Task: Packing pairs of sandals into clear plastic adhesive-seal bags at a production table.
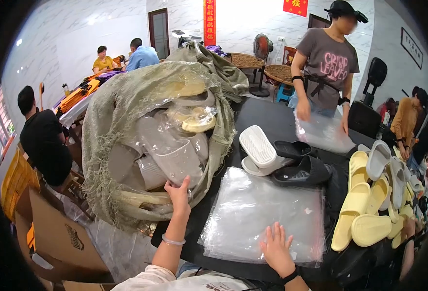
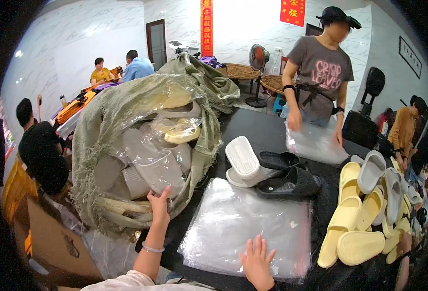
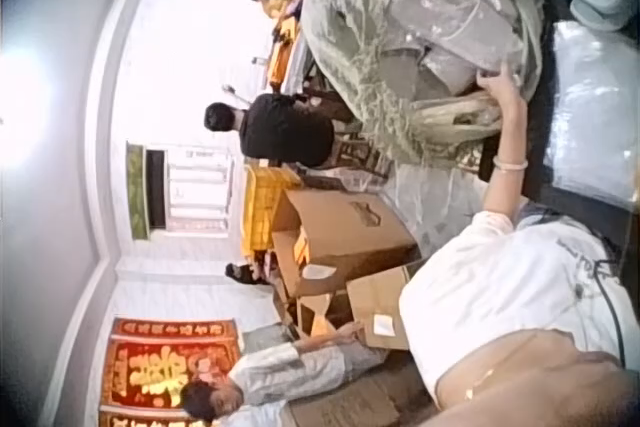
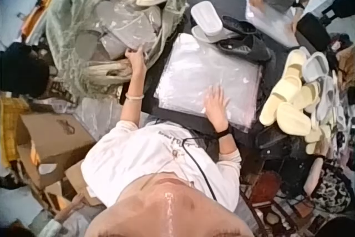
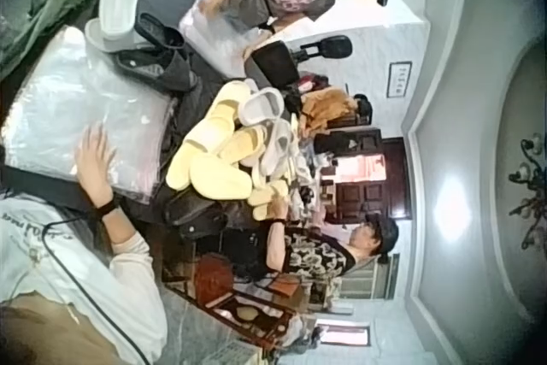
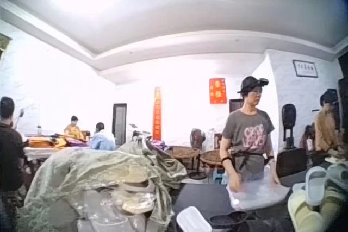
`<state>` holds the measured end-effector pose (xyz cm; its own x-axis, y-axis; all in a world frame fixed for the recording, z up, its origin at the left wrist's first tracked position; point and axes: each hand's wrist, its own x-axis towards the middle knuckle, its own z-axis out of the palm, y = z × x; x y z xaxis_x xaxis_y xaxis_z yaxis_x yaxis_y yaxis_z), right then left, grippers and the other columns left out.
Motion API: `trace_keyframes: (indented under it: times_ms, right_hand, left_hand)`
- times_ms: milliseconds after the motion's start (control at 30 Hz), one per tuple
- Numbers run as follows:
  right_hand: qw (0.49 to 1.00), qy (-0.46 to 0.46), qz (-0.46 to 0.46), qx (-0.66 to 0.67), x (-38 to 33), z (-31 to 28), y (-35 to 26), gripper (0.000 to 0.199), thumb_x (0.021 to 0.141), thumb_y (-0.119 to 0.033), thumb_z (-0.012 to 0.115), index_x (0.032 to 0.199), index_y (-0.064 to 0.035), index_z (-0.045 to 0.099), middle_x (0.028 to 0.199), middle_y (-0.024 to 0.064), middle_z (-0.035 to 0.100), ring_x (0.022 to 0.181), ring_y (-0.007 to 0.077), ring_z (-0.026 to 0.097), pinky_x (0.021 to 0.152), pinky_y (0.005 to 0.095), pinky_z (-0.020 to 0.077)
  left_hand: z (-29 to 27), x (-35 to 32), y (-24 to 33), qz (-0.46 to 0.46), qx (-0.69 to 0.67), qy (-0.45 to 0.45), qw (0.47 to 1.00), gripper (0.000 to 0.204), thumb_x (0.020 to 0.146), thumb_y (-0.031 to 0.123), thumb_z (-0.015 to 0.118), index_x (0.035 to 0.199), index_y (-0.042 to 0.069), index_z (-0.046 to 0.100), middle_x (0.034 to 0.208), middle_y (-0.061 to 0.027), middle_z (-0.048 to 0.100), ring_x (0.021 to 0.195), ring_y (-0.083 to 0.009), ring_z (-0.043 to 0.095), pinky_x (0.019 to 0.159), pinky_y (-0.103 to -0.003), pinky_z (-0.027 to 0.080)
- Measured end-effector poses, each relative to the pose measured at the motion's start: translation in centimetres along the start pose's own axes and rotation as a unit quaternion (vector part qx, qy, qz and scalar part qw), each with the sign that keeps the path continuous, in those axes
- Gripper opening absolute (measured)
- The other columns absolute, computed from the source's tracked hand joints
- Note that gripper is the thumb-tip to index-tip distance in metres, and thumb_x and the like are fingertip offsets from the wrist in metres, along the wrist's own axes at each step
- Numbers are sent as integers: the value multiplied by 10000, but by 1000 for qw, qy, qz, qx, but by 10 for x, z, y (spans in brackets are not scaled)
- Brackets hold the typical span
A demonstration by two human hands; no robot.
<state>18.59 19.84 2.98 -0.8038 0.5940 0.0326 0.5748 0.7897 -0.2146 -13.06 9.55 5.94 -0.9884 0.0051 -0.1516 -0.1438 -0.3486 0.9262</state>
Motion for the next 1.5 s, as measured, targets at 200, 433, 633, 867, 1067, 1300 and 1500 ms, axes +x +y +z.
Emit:
trace_keyframes:
  times_ms: [200,433,633,867,1067,1300,1500]
  right_hand:
    - [1000,3,-8,16,-3,0,-1,598,874,-355,523,1346,-32,349,1441,249,202,1318,426,232,949,723,190]
    - [1000,2,-3,-10,-5,1,4,584,886,-345,510,1348,-28,345,1434,256,208,1314,422,247,938,729,203]
    - [1000,-19,-2,-14,4,-5,-5,578,907,-356,473,1362,-29,334,1456,242,183,1348,397,205,946,718,215]
    - [986,-136,-7,-99,6,6,3,522,871,-232,438,1344,-19,385,1463,219,208,1359,410,167,959,719,199]
    - [991,-5,-58,-124,-7,44,15,454,849,-216,459,1264,-38,509,1349,193,431,1210,481,362,912,763,195]
    - [993,-81,-40,-71,3,19,-2,483,825,-179,477,1284,-29,472,1360,243,382,1241,465,342,868,780,202]
    - [991,-107,-22,-78,-2,16,3,514,854,-181,430,1334,3,398,1409,252,304,1281,476,259,886,766,210]
  left_hand:
    - [3,-14,30,153,-30,-61,986,424,765,105,700,1118,-43,518,1068,-89,572,926,-161,536,844,-291,421]
    - [-4,-91,117,230,-159,-83,957,385,744,36,583,1115,12,480,1010,-66,538,905,-177,540,823,-302,438]
    - [-78,-96,62,552,253,54,793,376,765,326,549,1029,58,550,1045,-92,540,991,-227,518,837,-366,441]
    - [-36,-64,38,77,-140,-260,952,245,831,263,514,939,47,559,945,-73,562,918,-170,530,810,-305,424]
    - [64,-35,27,-87,127,-496,854,343,761,184,643,1031,-21,588,921,-29,597,839,-114,542,760,-232,412]
    - [39,33,-47,-37,282,-373,883,480,851,255,613,1251,34,471,970,-40,613,824,-123,562,668,-270,457]
    - [55,17,-47,81,293,-398,866,265,918,140,508,1154,20,499,863,-23,593,721,-78,536,616,-218,439]
